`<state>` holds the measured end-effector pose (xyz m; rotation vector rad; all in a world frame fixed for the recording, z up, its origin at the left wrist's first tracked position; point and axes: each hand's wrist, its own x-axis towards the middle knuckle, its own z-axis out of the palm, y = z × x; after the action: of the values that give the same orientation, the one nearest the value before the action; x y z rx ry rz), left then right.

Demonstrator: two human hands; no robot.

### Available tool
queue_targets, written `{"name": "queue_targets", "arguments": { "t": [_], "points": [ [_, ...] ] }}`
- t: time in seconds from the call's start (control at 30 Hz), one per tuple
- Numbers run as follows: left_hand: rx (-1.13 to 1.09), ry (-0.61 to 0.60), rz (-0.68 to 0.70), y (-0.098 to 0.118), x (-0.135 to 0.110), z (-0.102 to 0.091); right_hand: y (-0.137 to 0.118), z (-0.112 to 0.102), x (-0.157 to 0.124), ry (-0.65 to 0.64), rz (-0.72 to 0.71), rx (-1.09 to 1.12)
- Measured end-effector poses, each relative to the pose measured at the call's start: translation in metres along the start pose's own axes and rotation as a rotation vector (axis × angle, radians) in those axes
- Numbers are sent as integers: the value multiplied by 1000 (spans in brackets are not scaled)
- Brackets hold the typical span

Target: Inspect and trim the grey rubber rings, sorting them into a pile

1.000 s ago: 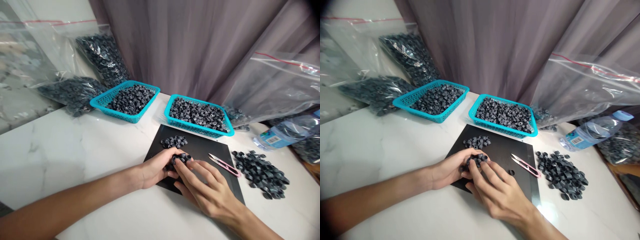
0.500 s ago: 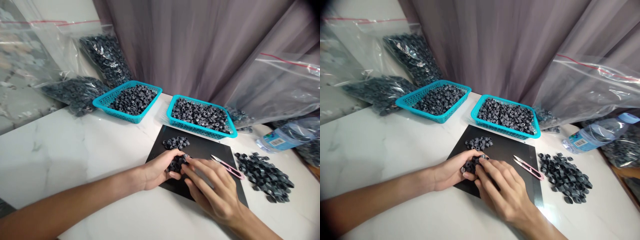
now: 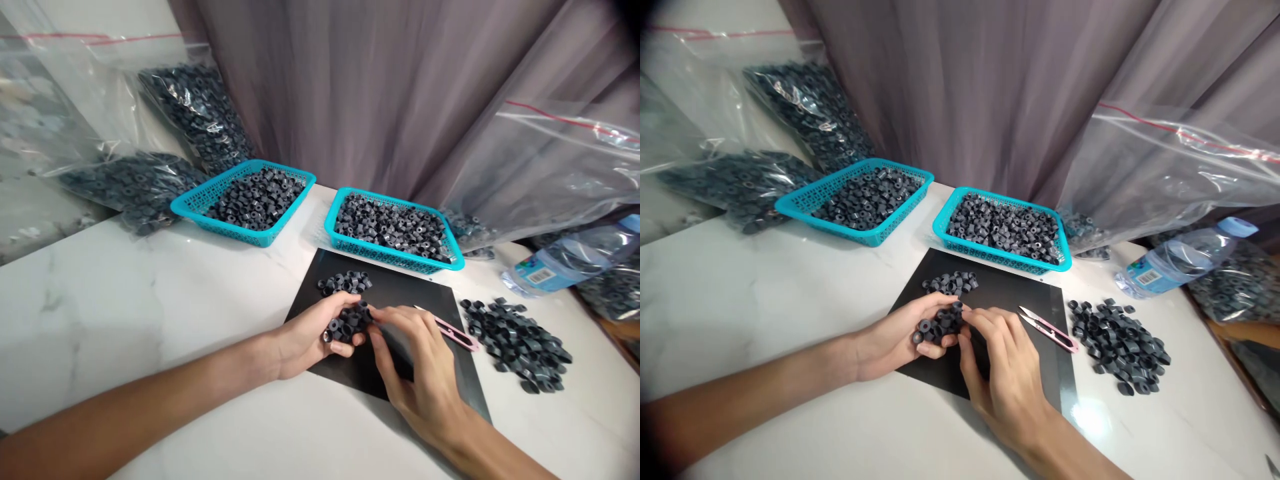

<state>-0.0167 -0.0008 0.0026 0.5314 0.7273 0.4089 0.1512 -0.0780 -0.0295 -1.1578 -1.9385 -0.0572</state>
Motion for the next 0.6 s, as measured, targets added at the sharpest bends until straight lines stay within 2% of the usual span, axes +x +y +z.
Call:
{"name": "queue_targets", "arguments": {
  "t": [0.23,0.43,0.6],
  "points": [
    [72,-2,14,3,-1,2,-1,2,0,117,72,15],
    [96,-5,37,3,-1,2,4,6,3,107,223,91],
    [138,-6,56,4,-2,1,8,9,6,74,270,97]
  ]
}}
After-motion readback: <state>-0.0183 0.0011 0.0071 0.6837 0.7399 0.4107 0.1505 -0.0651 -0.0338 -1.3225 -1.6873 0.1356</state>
